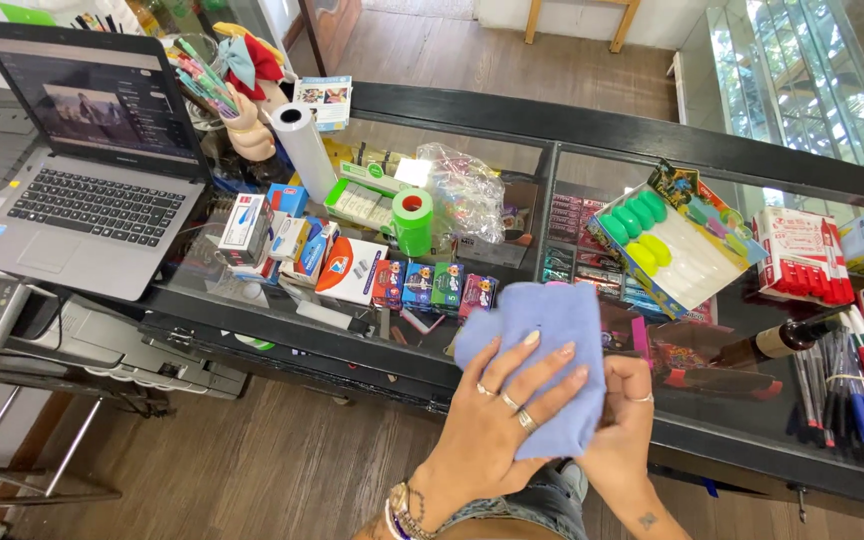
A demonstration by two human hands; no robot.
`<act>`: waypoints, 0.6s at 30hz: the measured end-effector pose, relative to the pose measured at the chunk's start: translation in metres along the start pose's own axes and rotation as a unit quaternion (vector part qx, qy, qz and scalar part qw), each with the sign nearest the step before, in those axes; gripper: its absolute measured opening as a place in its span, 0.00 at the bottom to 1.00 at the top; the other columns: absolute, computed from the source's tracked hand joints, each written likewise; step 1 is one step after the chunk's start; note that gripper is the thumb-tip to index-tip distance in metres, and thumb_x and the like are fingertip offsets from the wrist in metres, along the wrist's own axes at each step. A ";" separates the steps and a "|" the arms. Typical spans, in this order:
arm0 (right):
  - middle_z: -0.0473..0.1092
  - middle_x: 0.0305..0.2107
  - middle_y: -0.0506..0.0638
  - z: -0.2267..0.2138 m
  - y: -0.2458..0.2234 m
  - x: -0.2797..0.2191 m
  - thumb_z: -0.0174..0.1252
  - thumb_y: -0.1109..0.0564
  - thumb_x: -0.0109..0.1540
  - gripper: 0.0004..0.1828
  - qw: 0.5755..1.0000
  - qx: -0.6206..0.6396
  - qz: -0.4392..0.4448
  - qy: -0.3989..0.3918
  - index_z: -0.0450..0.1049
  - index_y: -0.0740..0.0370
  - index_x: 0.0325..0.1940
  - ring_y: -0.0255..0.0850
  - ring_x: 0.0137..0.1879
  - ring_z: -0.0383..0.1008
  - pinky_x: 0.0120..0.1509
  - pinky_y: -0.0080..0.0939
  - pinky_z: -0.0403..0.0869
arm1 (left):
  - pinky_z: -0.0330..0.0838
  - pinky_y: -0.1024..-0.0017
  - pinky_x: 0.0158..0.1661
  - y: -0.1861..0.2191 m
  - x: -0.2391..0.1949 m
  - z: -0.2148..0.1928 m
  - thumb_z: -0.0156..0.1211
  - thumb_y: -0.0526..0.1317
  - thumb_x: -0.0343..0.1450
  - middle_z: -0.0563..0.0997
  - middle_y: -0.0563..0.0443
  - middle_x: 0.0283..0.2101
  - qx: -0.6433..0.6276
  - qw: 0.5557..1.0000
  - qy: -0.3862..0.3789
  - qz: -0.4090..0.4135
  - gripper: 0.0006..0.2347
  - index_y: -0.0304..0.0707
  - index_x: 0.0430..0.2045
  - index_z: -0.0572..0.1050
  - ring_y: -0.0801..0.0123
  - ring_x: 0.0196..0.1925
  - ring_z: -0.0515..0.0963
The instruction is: Cleaning small stationery items with a cloth and organizing them in a display case on a retail counter.
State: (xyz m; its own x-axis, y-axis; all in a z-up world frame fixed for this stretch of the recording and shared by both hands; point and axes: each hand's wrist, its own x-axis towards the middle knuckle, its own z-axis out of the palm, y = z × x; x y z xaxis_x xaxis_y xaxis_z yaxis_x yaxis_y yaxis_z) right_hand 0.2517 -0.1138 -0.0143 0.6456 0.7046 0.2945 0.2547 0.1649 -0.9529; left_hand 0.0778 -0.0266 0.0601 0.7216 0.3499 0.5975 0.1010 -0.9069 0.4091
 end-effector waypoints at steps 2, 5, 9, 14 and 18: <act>0.75 0.36 0.45 -0.002 0.004 -0.008 0.74 0.63 0.43 0.33 1.000 0.014 0.013 0.001 0.65 0.53 0.46 0.28 0.40 0.73 0.41 0.28 0.68 | 0.62 0.43 0.70 0.000 0.005 -0.003 0.28 0.59 0.84 0.67 0.47 0.78 -0.013 1.000 0.015 -0.016 0.28 0.47 0.75 0.65 0.43 0.79 0.68; 0.76 0.41 0.47 0.000 0.005 -0.017 0.80 0.57 0.47 0.32 0.995 -0.100 -0.026 -0.013 0.70 0.57 0.49 0.34 0.49 0.81 0.61 0.36 0.79 | 0.71 0.47 0.52 -0.007 0.010 -0.003 0.32 0.55 0.83 0.78 0.36 0.57 -0.090 0.994 0.026 -0.052 0.27 0.33 0.67 0.69 0.42 0.52 0.77; 0.79 0.39 0.48 0.008 -0.008 -0.020 0.77 0.59 0.52 0.26 0.988 -0.146 -0.046 -0.035 0.69 0.56 0.48 0.35 0.48 0.83 0.60 0.35 0.79 | 0.66 0.52 0.34 -0.016 0.010 0.004 0.40 0.49 0.80 0.75 0.42 0.39 -0.038 0.995 -0.020 -0.094 0.17 0.34 0.44 0.73 0.48 0.38 0.72; 0.82 0.40 0.48 0.006 -0.001 -0.021 0.78 0.58 0.52 0.28 0.979 -0.158 -0.102 -0.081 0.66 0.57 0.47 0.36 0.48 0.87 0.59 0.36 0.82 | 0.67 0.52 0.32 -0.024 0.014 -0.002 0.36 0.50 0.82 0.76 0.47 0.35 -0.058 0.986 -0.066 -0.138 0.18 0.38 0.36 0.71 0.49 0.38 0.76; 0.83 0.43 0.43 0.007 -0.011 -0.017 0.80 0.52 0.53 0.32 0.966 -0.175 -0.163 -0.100 0.69 0.55 0.54 0.33 0.48 0.83 0.56 0.35 0.78 | 0.59 0.55 0.31 -0.040 0.007 0.000 0.31 0.57 0.82 0.70 0.50 0.20 -0.183 0.946 -0.132 -0.230 0.24 0.42 0.21 0.62 0.53 0.23 0.69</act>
State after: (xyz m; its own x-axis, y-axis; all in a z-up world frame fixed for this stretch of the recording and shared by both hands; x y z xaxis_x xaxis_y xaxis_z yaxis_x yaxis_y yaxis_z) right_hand 0.2327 -0.1231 -0.0091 0.3469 0.7791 0.5221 0.6722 0.1818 -0.7178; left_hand 0.0785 0.0121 0.0480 0.8100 0.5733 0.1237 0.2372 -0.5131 0.8249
